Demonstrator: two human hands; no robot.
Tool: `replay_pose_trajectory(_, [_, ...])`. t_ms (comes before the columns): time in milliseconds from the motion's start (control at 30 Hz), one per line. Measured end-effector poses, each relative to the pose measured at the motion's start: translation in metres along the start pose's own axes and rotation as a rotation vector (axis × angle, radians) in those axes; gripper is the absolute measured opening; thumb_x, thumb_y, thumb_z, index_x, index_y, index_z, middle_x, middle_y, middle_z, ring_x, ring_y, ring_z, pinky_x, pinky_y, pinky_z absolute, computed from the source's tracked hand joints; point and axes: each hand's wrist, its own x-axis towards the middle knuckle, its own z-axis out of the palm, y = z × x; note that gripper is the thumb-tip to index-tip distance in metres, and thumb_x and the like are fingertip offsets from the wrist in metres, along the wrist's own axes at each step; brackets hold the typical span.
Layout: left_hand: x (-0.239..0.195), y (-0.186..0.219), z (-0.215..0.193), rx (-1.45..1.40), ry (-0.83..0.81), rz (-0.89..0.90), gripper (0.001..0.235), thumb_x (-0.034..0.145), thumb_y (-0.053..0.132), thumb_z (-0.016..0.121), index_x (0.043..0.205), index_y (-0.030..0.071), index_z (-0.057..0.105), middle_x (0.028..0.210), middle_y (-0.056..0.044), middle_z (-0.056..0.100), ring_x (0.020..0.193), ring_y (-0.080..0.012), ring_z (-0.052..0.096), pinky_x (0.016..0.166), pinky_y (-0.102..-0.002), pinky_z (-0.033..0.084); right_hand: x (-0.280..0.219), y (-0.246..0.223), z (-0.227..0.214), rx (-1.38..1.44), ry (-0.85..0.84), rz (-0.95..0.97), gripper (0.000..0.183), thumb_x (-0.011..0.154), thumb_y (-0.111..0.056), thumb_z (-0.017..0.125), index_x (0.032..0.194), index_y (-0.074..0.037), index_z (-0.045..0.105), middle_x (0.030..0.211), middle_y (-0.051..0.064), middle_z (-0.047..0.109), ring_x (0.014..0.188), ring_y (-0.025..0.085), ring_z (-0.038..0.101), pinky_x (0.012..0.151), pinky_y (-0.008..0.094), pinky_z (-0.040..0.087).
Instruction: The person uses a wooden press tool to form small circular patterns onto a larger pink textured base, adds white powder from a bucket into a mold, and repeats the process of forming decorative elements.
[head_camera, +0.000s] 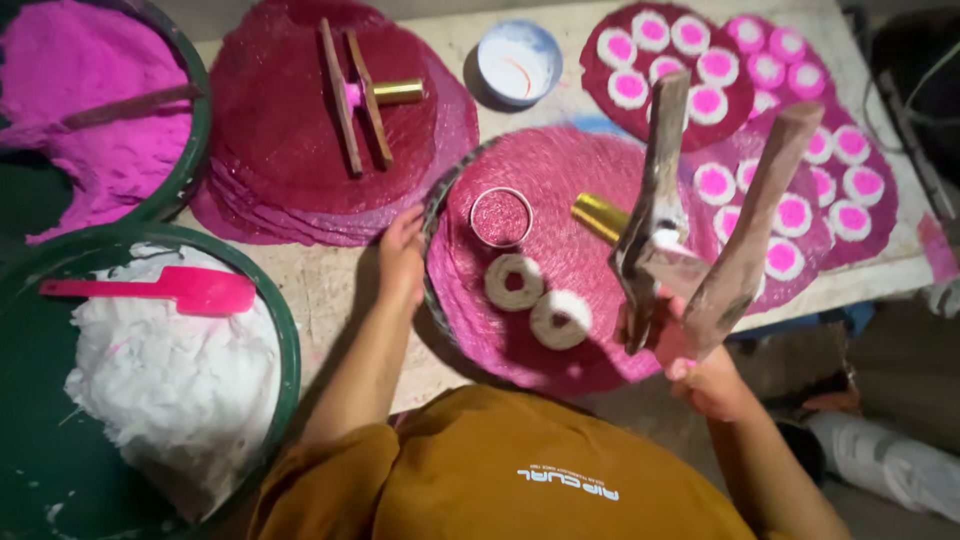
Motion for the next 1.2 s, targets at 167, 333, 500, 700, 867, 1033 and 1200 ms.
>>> replay_pose_trajectory(167, [-0.12, 0.016, 0.016, 0.362, 0.142, 0.295, 0.057, 0.093, -0.004, 0.056, 0.148, 0.006, 0.044, 0.147, -0.017, 0.044, 0.137, -0.0328, 0.048, 0.118, -0.041, 0.037, 0.009, -0.004, 0.017, -0.055, 0.049, 0.072, 0.114, 0.076, -0.058, 0.087, 0.159, -0.008, 0.028, 0.137, 0.014, 0.055, 0.125, 0.03, 0.057, 0.106, 0.047, 0.044])
replay_pose_trajectory(333, [-0.146, 0.074, 0.035, 1.295, -0.126, 0.713, 0.063, 0.079, 0.0, 0.065, 0.137, 0.023, 0.065, 0.153, -0.01, 0.04, 0.141, -0.0378, 0.036, 0.119, -0.053, 0.027, 0.018, -0.012, 0.042, -0.024, 0.043, 0.08, 0.115, 0.076, -0.058, 0.088, 0.16, -0.004, 0.03, 0.133, 0.014, 0.055, 0.121, 0.029, 0.057, 0.103, 0.046, 0.046])
replay_pose_trajectory(500, [-0.125, 0.087, 0.059, 1.307, -0.285, 0.69, 0.053, 0.077, 0.014, 0.068, 0.13, 0.019, 0.068, 0.151, -0.014, 0.04, 0.144, -0.0387, 0.03, 0.121, -0.063, 0.016, 0.016, -0.011, 0.055, -0.024, 0.101, 0.127, 0.117, 0.071, -0.056, 0.09, 0.156, -0.003, 0.029, 0.134, 0.015, 0.055, 0.121, 0.029, 0.057, 0.103, 0.044, 0.047])
replay_pose_trajectory(700, [-0.126, 0.079, 0.061, 1.302, -0.295, 0.715, 0.062, 0.081, 0.019, 0.068, 0.142, 0.016, 0.056, 0.155, -0.016, 0.041, 0.146, -0.0376, 0.031, 0.121, -0.064, 0.016, 0.008, 0.001, 0.042, -0.075, 0.12, 0.114, 0.121, 0.071, -0.062, 0.087, 0.154, 0.001, 0.027, 0.139, 0.015, 0.052, 0.123, 0.027, 0.055, 0.104, 0.044, 0.045])
replay_pose_trajectory(867, [-0.083, 0.124, 0.068, 0.199, -0.56, 0.32, 0.073, 0.1, 0.033, 0.064, 0.162, 0.007, 0.035, 0.166, -0.02, 0.038, 0.156, -0.0359, 0.034, 0.13, -0.05, 0.024, 0.019, 0.003, 0.025, -0.136, -0.197, 0.329, 0.115, 0.087, -0.086, 0.052, 0.152, 0.008, 0.036, 0.133, 0.018, 0.057, 0.111, 0.026, 0.06, 0.1, 0.04, 0.048])
replay_pose_trajectory(1033, [-0.048, 0.158, 0.081, -0.91, -1.153, -0.079, 0.074, 0.098, 0.055, 0.067, 0.154, 0.01, 0.05, 0.157, -0.019, 0.054, 0.149, -0.0329, 0.048, 0.115, -0.038, 0.041, 0.035, -0.003, 0.035, 0.084, -0.442, 0.747, 0.113, 0.086, -0.085, 0.043, 0.152, 0.006, 0.039, 0.121, 0.024, 0.065, 0.108, 0.031, 0.065, 0.097, 0.046, 0.052])
replay_pose_trajectory(1200, [-0.045, 0.149, 0.1, -0.989, -1.086, 0.059, 0.045, 0.1, 0.032, 0.066, 0.138, 0.009, 0.06, 0.118, -0.007, 0.062, 0.121, -0.0229, 0.059, 0.117, -0.04, 0.043, 0.072, -0.046, 0.007, -0.159, -0.466, 0.851, 0.095, 0.091, -0.075, 0.034, 0.142, 0.004, 0.05, 0.122, 0.02, 0.072, 0.115, 0.031, 0.068, 0.103, 0.045, 0.051])
